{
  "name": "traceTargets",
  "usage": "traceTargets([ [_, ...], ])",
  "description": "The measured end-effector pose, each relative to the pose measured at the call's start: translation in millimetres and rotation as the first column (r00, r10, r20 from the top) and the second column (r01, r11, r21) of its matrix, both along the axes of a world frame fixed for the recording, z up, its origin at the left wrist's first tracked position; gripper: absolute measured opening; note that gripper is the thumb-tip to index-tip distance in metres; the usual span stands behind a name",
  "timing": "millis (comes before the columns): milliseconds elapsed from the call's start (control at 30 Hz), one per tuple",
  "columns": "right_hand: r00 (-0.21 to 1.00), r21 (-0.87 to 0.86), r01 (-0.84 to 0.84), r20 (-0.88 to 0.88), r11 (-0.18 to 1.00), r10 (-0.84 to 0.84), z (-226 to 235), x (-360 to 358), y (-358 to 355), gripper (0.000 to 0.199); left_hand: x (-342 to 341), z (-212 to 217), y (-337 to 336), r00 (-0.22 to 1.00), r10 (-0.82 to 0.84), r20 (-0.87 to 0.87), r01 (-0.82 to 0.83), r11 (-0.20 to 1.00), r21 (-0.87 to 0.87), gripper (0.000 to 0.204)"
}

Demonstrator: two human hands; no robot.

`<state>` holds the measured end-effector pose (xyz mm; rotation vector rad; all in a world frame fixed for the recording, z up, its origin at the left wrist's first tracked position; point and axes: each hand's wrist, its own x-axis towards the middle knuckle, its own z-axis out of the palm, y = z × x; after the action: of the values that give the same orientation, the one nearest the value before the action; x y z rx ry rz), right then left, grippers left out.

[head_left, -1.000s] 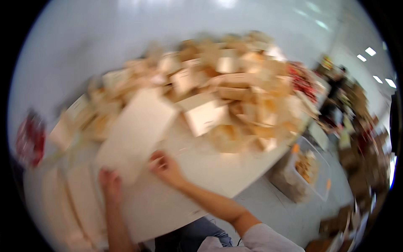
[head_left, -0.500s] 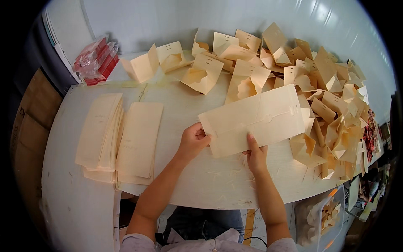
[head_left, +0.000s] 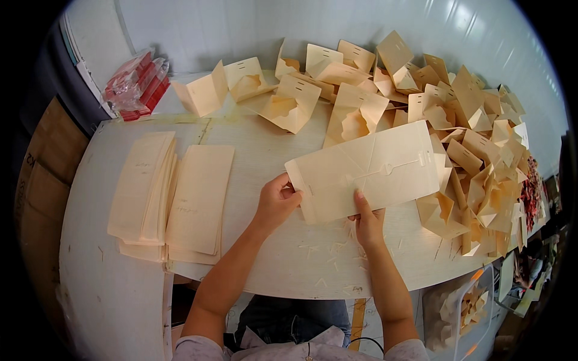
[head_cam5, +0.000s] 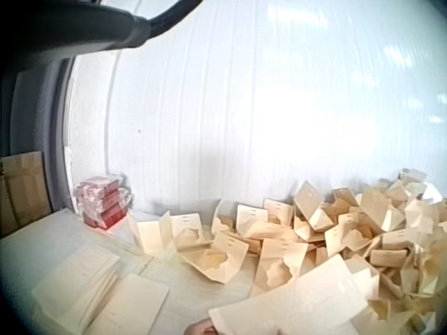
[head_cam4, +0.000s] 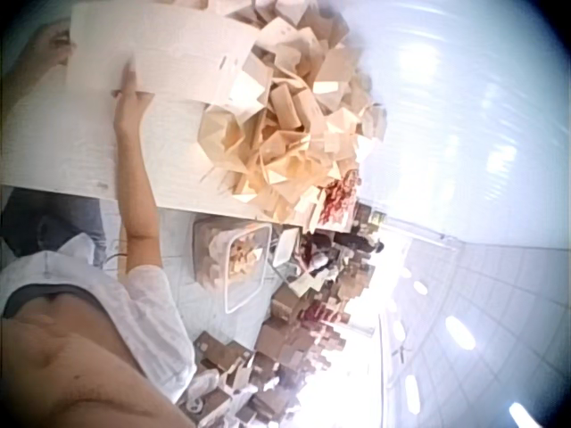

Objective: The person assembles flat, pre-cut cardboard pieces into small open-top boxes by hand. They repeatedly pick a flat piece, fold along pre-scored lines, and tuck flaps to form the box shape, then place the finished box on a growing pile on the table.

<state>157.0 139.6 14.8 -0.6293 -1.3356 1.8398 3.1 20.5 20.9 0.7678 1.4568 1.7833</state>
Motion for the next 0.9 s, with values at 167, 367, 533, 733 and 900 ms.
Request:
traceTargets([
  [167, 1.000, -0.017, 0.006, 0.022, 1.000, -0.005, 7, 1, 2, 0.016, -2, -1, 0, 0.998, -0.065, -0.001, 0.065, 0.998, 0.015, 0.027],
  [367, 0.999, -0.015, 0.028, 0.020, 0.999, -0.028, 5, 0, 3, 0.014, -1, -3, 2, 0.999, -0.026, -0.030, 0.026, 1.000, -0.012, 0.024],
  [533, 1.000, -0.018, 0.001, 0.006, 1.000, -0.001, 6, -2, -1, 0.014, -4, -6, 0, 0.999, -0.002, -0.048, 0.001, 1.000, -0.016, 0.022],
  [733, 0.980, 0.041, 0.043, 0.193, 0.998, -0.050, -3, 4, 0, 0.025, -2, -10, 5, 0.996, 0.069, -0.062, -0.069, 0.998, -0.006, 0.022],
  [900, 0.967, 0.088, -0.003, 0.253, 0.996, -0.020, -2, 3, -6, 0.033, -3, -14, 3, 0.987, 0.123, -0.104, -0.125, 0.992, -0.011, 0.022],
])
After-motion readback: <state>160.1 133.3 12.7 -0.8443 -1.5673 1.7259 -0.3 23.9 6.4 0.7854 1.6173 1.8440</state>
